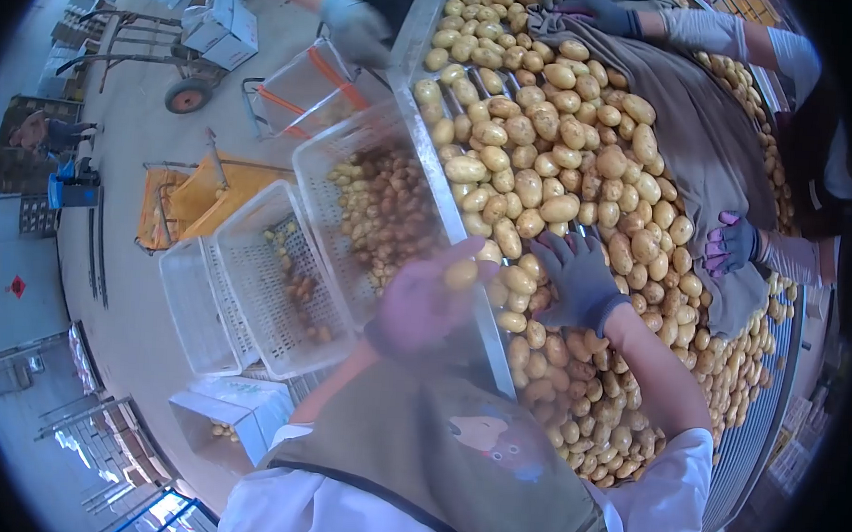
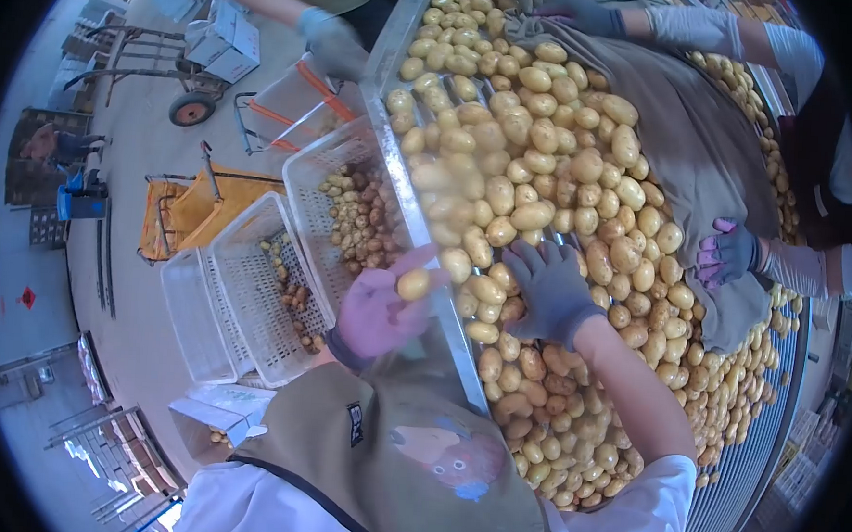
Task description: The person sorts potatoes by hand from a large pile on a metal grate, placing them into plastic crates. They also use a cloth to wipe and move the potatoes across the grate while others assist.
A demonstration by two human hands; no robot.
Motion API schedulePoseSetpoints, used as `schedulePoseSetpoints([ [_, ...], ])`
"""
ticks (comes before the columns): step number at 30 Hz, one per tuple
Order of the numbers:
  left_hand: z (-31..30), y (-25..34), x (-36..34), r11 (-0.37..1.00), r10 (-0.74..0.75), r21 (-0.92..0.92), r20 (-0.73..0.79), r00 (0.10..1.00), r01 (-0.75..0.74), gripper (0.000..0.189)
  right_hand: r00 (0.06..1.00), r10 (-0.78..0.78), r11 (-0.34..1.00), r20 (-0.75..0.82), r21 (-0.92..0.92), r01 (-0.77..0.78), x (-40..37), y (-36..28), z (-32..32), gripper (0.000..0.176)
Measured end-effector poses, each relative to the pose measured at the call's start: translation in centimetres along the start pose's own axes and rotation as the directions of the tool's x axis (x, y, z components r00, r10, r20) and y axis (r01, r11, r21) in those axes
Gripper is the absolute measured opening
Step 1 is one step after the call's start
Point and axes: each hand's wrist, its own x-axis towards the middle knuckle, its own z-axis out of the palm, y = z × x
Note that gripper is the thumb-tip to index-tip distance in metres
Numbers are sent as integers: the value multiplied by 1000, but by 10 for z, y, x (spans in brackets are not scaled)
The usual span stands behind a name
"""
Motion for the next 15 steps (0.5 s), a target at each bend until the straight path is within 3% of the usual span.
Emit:
schedulePoseSetpoints([
  [1,3,1,-2,960,64,274,-43,997,-50,62,1000,8,1000,18,14,-8,0,-2,-1,105],
  [5,-12,3,-13,932,102,360,-177,979,-32,63,992,24,999,-126,-39,-29,0,-12,22,107],
  [7,-30,1,-20,999,-16,40,-225,974,26,61,981,23,998,-194,56,-12,-1,-13,24,106],
  [8,-24,-3,-28,959,125,279,-249,960,-52,57,972,20,996,-235,92,2,1,-9,35,104],
  [9,-26,-4,-38,956,148,284,-259,955,-71,57,961,22,991,-275,130,14,5,-8,39,102],
  [10,-29,-5,-48,641,363,759,-176,915,-108,55,956,29,995,-291,103,2,4,-11,38,99],
  [11,-29,-3,-56,120,490,990,2,872,-70,54,955,9,995,-298,100,22,5,-12,38,99],
  [12,-28,0,-66,114,501,991,-1,865,-65,54,956,19,993,-294,117,16,5,-10,40,98],
  [13,-24,7,-79,745,431,650,-296,852,-150,53,956,34,991,-290,133,5,5,-10,40,98],
  [14,-22,13,-90,975,179,-32,-460,870,-218,53,960,44,991,-278,137,-6,5,-12,36,97],
  [15,-33,16,-103,975,183,-29,-455,871,-220,53,958,44,991,-283,134,-6,5,-14,34,97],
])
